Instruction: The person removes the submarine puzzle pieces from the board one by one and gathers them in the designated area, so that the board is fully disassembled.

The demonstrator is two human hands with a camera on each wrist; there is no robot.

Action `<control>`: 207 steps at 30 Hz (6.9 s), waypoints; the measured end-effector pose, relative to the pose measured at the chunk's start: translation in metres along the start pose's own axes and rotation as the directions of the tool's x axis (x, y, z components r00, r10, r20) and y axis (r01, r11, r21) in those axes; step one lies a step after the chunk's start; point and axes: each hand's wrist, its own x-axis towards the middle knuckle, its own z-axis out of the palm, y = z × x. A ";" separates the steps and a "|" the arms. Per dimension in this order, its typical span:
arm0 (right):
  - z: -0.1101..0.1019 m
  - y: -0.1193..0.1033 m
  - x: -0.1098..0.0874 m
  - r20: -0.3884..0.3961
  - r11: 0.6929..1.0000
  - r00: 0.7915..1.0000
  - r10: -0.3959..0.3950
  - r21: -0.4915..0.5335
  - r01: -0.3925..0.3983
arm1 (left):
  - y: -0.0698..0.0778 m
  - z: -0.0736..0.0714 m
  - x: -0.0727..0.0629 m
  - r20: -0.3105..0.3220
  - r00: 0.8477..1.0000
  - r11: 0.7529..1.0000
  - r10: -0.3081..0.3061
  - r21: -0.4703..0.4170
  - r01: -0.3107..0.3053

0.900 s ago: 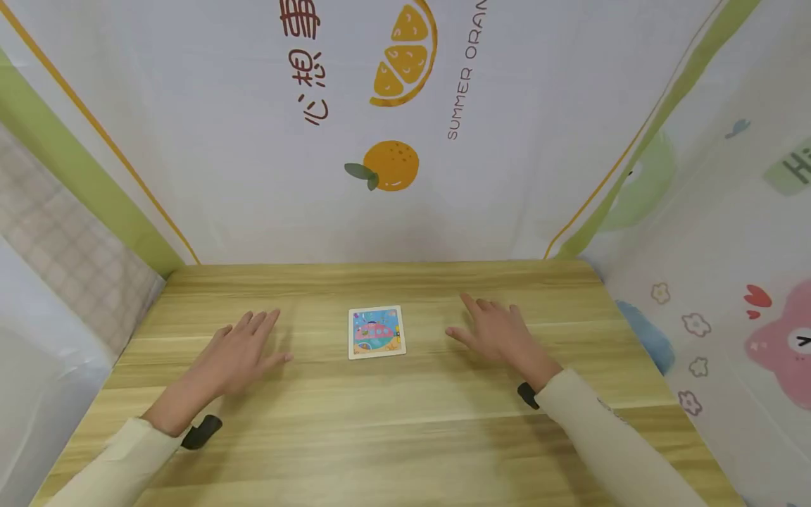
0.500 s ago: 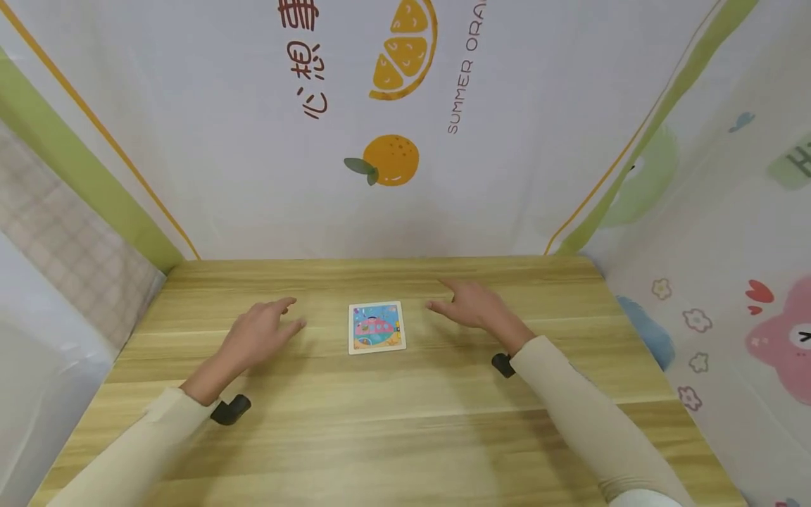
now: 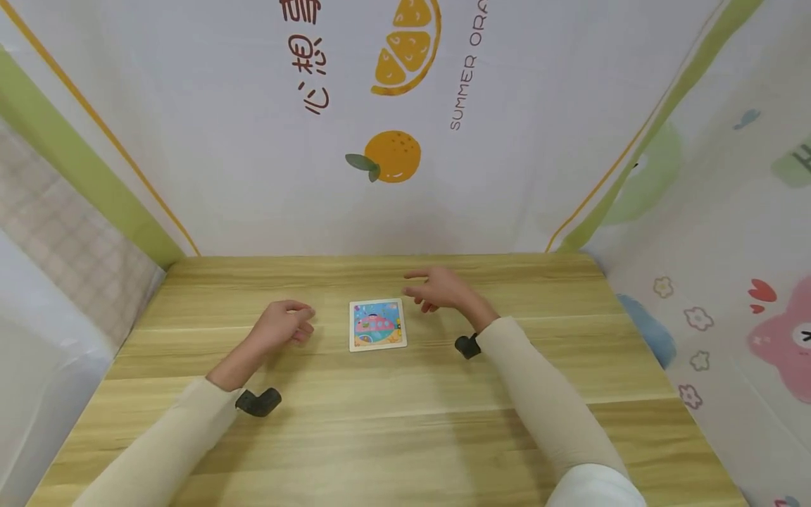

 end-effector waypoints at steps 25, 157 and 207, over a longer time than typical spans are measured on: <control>0.064 -0.015 0.050 0.039 0.974 0.999 -0.002 0.225 -0.007 | 0.001 0.058 0.016 0.126 0.983 0.938 -0.136 -0.303 0.168; 0.090 -0.013 0.066 0.117 0.968 0.993 0.016 0.247 -0.045 | -0.001 0.074 0.026 -0.038 0.992 0.993 -0.118 -0.001 0.119; 0.028 0.038 0.033 0.008 0.926 0.995 0.103 0.365 -0.099 | 0.006 0.062 0.026 0.018 0.992 0.992 -0.128 -0.022 0.128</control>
